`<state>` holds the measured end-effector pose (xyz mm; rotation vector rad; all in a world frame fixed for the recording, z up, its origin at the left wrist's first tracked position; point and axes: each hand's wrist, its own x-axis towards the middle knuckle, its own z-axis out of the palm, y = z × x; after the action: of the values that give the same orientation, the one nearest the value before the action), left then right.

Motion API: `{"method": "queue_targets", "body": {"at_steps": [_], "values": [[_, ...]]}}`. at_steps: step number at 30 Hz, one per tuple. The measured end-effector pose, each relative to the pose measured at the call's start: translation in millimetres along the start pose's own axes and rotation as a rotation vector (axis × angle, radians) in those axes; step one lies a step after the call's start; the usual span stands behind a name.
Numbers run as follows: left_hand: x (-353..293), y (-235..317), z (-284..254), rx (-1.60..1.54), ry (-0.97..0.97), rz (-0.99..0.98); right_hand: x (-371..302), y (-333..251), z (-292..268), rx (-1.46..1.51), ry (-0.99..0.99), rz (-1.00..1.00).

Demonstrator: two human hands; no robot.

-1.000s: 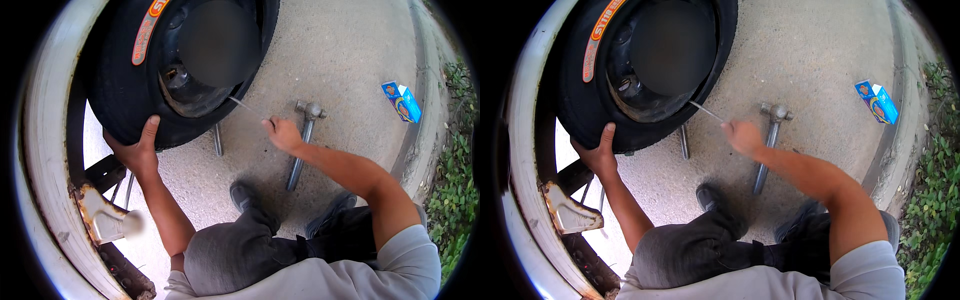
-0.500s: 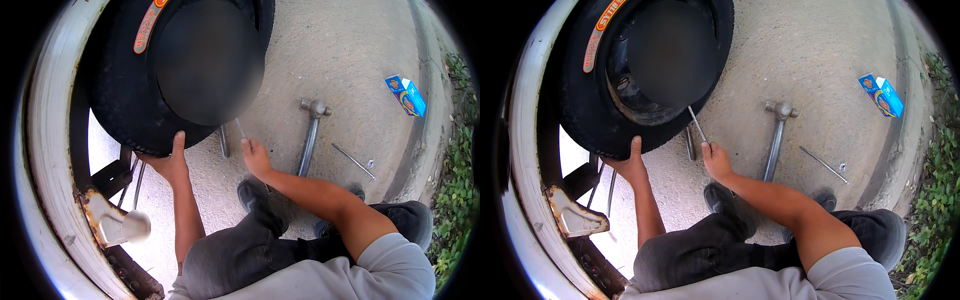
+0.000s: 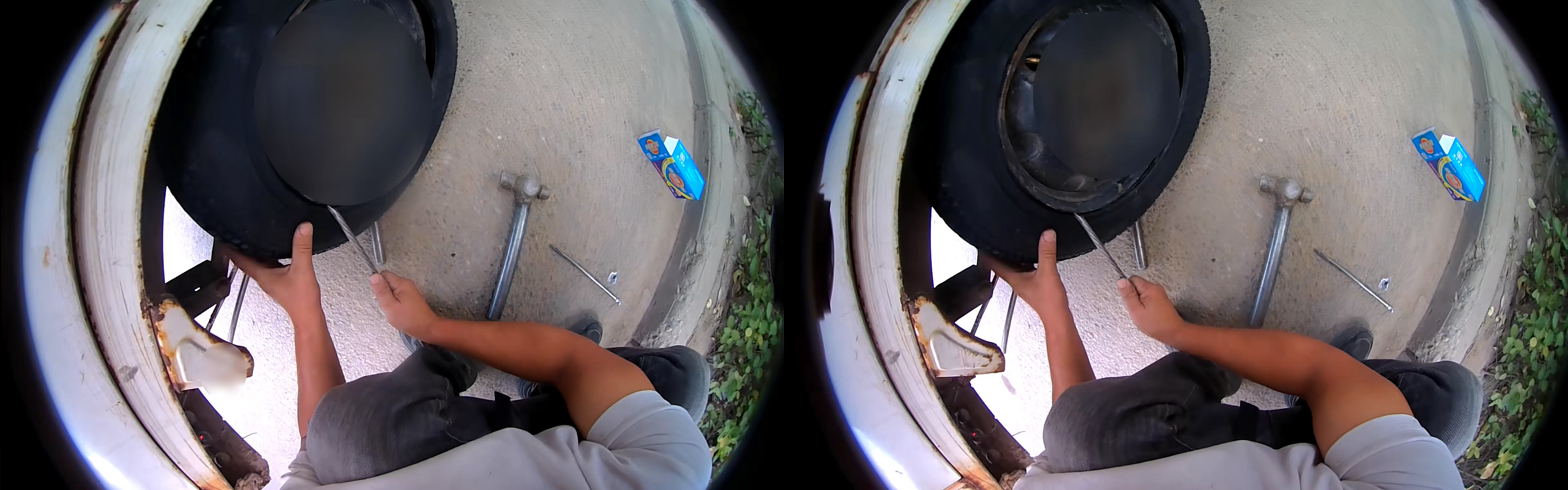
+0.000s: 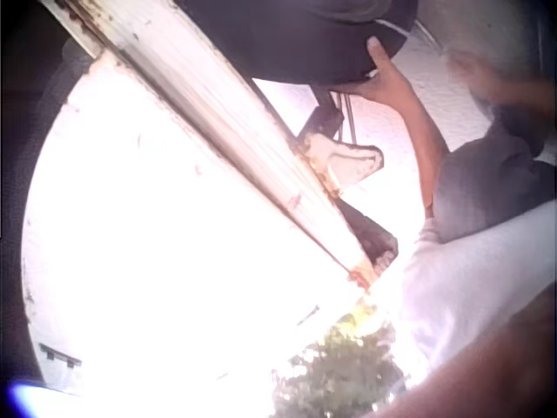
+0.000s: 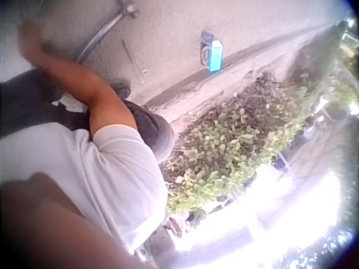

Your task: The person sits on the ground and uses a metal tool to pry a black rubber flap into the rim of a vehicle tire. They repeatedly insert the tool between the tire and the rim to secure the flap, then retrieve an air hose to inflate the tire.

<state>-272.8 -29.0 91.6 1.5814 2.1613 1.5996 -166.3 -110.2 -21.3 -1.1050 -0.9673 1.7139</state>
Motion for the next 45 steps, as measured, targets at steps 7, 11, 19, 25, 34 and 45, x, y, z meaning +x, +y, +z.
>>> {"method": "queue_targets", "body": {"at_steps": [7, 11, 19, 25, 34, 45], "values": [[7.3, -29.4, 7.3, -0.39, -0.068, -0.205, 2.4, -0.7, 14.1, 0.087, 0.014, -0.032], [17.0, -37.3, 8.2, -0.416, -0.075, -0.21, 23.3, 12.2, -9.8, -0.078, -0.008, -0.089], [15.3, -38.7, 6.5, -0.408, -0.098, -0.195, 35.5, 25.2, 11.0, 0.068, 0.001, -0.079], [12.6, -36.2, 0.9, -0.43, -0.13, -0.209, 52.4, 23.6, -25.3, -0.224, 0.04, -0.086], [27.5, -23.6, -3.7, -0.449, -0.145, -0.2, 61.6, 27.7, -20.1, -0.081, -0.077, -0.132], [46.6, -27.8, -6.7, -0.303, -0.158, -0.072, 99.5, -66.3, -139.4, -1.009, -0.129, -0.151]]}}
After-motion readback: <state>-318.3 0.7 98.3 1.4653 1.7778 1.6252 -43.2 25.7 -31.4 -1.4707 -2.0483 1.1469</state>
